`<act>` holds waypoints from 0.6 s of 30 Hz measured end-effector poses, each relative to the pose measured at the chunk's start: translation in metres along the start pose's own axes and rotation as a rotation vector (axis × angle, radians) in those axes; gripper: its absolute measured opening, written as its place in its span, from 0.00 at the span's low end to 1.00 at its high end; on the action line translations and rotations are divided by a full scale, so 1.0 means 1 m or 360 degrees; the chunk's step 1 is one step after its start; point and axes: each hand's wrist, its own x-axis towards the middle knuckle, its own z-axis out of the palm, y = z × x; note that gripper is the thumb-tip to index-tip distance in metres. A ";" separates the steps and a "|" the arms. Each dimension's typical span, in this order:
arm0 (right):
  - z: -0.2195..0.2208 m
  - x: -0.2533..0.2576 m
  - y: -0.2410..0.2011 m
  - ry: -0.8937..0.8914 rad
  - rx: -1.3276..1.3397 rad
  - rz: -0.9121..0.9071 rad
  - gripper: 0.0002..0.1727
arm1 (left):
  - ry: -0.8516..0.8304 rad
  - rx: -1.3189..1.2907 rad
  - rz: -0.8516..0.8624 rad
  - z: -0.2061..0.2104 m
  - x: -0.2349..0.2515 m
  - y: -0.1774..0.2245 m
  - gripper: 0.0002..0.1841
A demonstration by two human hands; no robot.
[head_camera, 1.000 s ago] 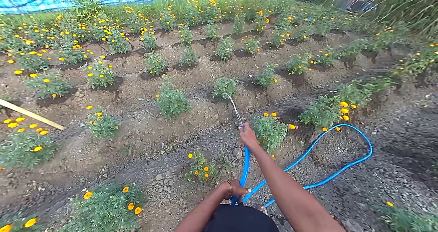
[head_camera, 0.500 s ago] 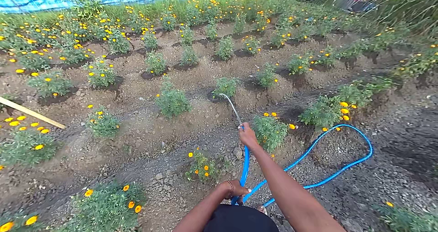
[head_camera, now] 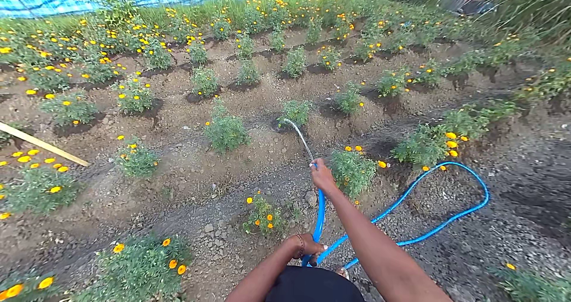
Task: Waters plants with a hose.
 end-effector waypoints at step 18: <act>-0.013 -0.005 0.017 0.0197 0.0082 0.0102 0.21 | -0.0020 -0.0010 -0.0022 0.004 0.003 0.009 0.15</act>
